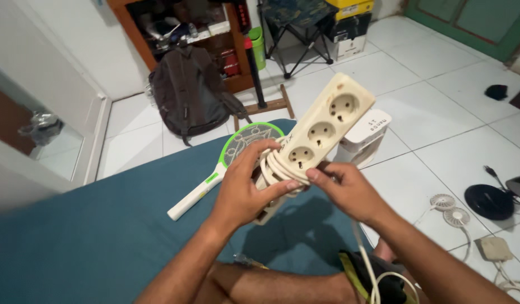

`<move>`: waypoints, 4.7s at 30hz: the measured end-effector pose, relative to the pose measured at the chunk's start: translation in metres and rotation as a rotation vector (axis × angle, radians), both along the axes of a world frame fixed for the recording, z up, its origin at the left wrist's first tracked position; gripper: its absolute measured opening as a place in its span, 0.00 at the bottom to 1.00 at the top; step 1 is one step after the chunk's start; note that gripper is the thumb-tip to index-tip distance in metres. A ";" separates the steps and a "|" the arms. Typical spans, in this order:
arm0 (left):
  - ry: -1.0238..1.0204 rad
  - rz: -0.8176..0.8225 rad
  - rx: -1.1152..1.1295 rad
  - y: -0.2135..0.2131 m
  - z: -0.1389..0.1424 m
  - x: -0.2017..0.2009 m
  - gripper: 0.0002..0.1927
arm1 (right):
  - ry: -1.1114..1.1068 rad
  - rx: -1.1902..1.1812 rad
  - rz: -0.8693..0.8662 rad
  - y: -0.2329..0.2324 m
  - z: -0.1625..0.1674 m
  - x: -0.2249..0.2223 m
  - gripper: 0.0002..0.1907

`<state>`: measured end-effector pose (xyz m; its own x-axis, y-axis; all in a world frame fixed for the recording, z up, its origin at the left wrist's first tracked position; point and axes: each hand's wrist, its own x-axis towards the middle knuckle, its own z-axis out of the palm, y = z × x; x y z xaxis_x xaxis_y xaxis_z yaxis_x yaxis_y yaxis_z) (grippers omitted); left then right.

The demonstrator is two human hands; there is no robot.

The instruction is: The person coils the cable of a power strip and sets it aside, then uses a screwdriver to unscrew and open the base of a small black electric lamp. They wipe the interior components with a cloth, then continue unscrewing and reassembling the lamp base.

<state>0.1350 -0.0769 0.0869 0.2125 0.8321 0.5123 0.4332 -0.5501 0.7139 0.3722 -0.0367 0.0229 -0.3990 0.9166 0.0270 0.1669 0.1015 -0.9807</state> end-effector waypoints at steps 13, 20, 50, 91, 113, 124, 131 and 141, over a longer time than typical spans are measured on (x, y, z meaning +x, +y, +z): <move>-0.153 0.137 -0.080 0.030 -0.007 0.007 0.22 | -0.095 0.099 -0.292 -0.023 -0.013 -0.001 0.18; 0.798 0.437 -0.118 0.044 0.030 -0.021 0.31 | -0.733 0.299 0.140 -0.054 0.017 0.039 0.14; 0.136 -0.188 0.109 -0.024 0.023 0.017 0.28 | -0.407 0.324 0.114 0.019 -0.030 0.037 0.17; -0.071 -0.079 -0.010 0.003 0.015 0.019 0.21 | 0.348 -0.213 -0.112 -0.046 -0.034 0.014 0.23; -0.391 -0.196 -0.288 -0.006 -0.013 0.011 0.26 | 0.121 -0.252 0.209 -0.026 -0.020 0.045 0.19; 0.254 0.394 -0.257 -0.024 -0.132 0.046 0.29 | -1.184 0.028 0.226 -0.077 0.015 0.051 0.34; 0.272 0.351 -0.413 -0.026 -0.184 0.079 0.30 | -0.895 0.069 -0.065 -0.050 -0.007 0.063 0.24; 0.307 0.313 -0.476 -0.022 -0.215 0.110 0.28 | 0.684 -0.329 -0.589 -0.043 -0.100 0.041 0.26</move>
